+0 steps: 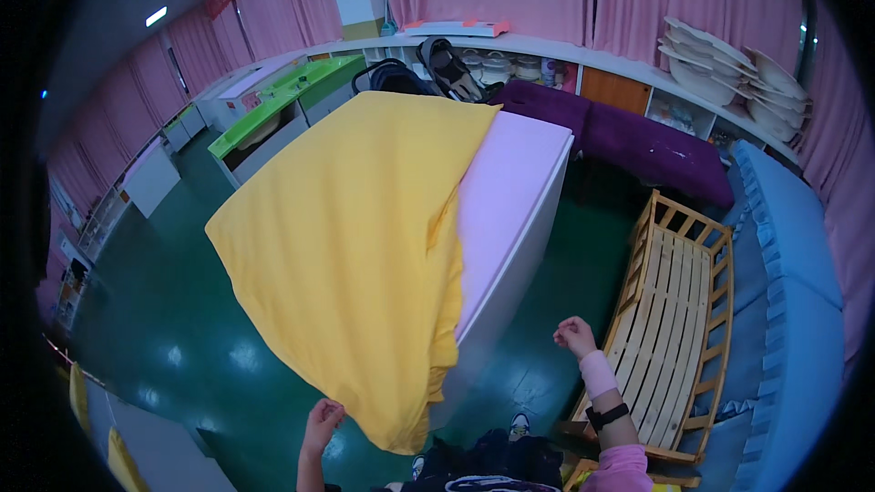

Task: Spreading and smoothing yellow cloth covers over pink bed mats in a daycare setting.

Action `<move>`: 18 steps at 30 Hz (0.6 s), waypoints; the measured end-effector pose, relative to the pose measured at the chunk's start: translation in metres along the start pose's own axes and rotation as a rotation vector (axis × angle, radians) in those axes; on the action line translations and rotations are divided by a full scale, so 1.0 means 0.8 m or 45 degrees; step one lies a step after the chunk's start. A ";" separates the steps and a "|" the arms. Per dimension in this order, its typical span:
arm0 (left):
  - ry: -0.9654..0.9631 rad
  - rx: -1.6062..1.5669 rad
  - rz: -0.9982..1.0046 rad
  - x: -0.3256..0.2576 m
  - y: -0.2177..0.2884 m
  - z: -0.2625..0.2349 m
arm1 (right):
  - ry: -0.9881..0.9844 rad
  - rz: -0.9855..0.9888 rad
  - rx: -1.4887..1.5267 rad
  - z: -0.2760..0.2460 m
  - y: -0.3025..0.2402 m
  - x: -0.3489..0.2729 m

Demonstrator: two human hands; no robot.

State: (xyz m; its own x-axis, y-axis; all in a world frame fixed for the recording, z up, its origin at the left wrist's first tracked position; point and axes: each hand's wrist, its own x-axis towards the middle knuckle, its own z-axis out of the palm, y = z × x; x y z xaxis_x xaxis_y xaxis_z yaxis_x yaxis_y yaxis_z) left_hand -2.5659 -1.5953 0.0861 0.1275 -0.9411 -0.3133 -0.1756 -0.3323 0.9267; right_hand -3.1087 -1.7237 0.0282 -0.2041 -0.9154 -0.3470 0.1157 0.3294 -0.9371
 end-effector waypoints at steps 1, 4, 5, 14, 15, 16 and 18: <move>0.011 0.009 -0.005 0.005 0.012 0.021 | 0.002 -0.079 -0.066 -0.009 -0.010 0.022; -0.096 -0.031 -0.069 0.012 0.048 0.090 | -0.079 -0.199 -0.070 -0.023 -0.046 0.092; -0.104 0.009 -0.040 0.016 0.065 0.113 | -0.125 -0.288 -0.086 -0.027 -0.058 0.115; -0.150 -0.033 -0.111 0.109 0.116 0.248 | -0.306 -0.795 -0.592 0.073 -0.168 0.360; -0.140 -0.045 -0.099 0.121 0.128 0.259 | -0.314 -0.812 -0.599 0.080 -0.171 0.402; -0.169 -0.029 -0.148 0.129 0.142 0.272 | -0.314 -0.846 -0.708 0.084 -0.168 0.451; -0.302 0.074 -0.290 0.158 0.155 0.290 | -0.380 -0.915 -0.941 0.104 -0.193 0.528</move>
State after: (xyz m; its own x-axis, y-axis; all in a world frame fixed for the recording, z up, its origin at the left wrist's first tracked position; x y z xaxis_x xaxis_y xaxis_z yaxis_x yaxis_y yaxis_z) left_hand -2.7980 -1.7705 0.1134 -0.0602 -0.8285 -0.5567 -0.2248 -0.5321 0.8163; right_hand -3.1321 -2.1800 0.0294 0.2669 -0.9372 0.2247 -0.5742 -0.3419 -0.7439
